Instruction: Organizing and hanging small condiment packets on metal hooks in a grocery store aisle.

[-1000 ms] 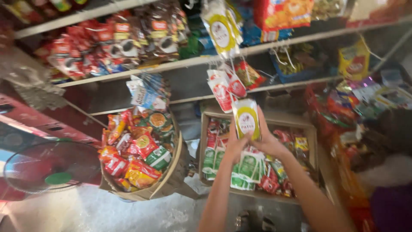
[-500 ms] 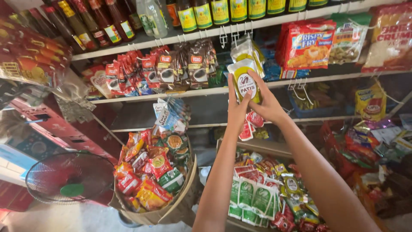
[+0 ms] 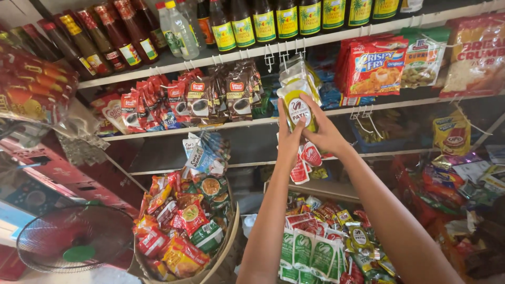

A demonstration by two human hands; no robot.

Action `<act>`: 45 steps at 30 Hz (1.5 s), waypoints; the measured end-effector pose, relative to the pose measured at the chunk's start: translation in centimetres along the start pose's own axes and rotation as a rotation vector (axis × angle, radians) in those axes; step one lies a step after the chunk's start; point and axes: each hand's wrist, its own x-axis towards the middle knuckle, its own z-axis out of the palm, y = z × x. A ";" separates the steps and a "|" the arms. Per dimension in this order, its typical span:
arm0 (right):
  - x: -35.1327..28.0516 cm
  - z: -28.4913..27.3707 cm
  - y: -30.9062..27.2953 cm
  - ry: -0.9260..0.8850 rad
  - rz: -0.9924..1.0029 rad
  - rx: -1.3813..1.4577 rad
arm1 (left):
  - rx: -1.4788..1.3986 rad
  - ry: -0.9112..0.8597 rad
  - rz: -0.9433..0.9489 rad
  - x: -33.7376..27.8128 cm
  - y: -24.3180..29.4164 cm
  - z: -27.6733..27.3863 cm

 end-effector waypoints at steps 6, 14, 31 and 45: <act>-0.2 0.1 0.2 0.011 -0.011 -0.091 | 0.007 -0.007 -0.021 0.1 0.1 -0.2; -0.2 0.7 0.6 0.021 0.017 -0.037 | 0.020 0.011 -0.112 -0.3 2.1 0.3; 0.4 0.6 -0.9 0.048 0.042 -0.061 | 0.018 -0.052 -0.001 0.4 2.3 -0.1; 0.4 0.7 -0.5 0.044 0.036 -0.053 | -0.017 -0.062 -0.008 0.7 1.8 -0.4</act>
